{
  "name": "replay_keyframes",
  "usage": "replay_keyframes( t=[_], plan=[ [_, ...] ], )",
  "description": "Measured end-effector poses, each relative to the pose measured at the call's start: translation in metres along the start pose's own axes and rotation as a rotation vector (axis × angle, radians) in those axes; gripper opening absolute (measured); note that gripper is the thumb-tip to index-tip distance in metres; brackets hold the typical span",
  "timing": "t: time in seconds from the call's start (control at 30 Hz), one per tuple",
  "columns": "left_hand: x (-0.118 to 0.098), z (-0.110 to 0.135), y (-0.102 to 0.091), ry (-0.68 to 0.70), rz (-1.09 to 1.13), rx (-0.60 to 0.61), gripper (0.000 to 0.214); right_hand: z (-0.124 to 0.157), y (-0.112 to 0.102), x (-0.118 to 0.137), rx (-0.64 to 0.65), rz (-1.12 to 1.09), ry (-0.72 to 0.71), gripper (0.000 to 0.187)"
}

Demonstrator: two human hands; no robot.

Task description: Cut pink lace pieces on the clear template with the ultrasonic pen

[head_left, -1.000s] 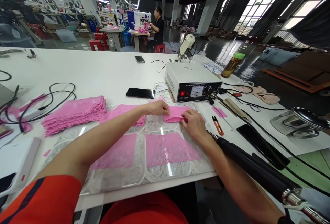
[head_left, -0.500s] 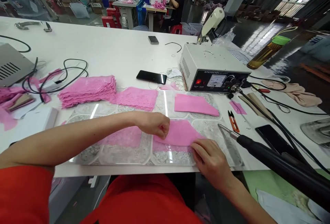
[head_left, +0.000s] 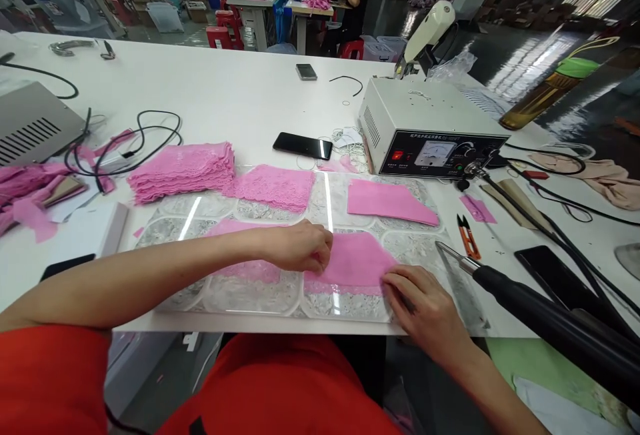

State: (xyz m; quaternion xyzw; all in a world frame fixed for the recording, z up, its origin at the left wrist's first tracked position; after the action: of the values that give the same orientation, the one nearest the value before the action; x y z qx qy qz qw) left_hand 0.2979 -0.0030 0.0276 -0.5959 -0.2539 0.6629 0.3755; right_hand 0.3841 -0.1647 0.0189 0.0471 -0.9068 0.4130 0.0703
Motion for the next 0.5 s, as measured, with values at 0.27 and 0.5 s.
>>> replay_keyframes(
  t=[0.27, 0.5],
  plan=[
    [0.004, 0.0028, 0.0013, -0.043, 0.052, -0.032, 0.014, -0.0007, -0.0023, -0.0014, 0.008, 0.006, -0.048, 0.011],
    [0.0034, 0.004, -0.0003, -0.029, 0.067, -0.063, 0.013, -0.0039, -0.0048, 0.0017, 0.025, 0.015, -0.073, 0.013]
  ],
)
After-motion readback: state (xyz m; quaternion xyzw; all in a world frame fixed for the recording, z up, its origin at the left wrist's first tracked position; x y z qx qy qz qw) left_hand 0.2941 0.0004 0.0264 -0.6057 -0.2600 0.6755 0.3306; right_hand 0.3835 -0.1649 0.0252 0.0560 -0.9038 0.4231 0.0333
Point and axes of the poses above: each hand's wrist, its own z-axis away from the middle knuckle, its own y-axis out of the palm, x = y × z, the point moved 7 cm from there along -z, towards the middle knuckle, and after that the axes turned 8 degrees about -x, right-handed, at the moved point
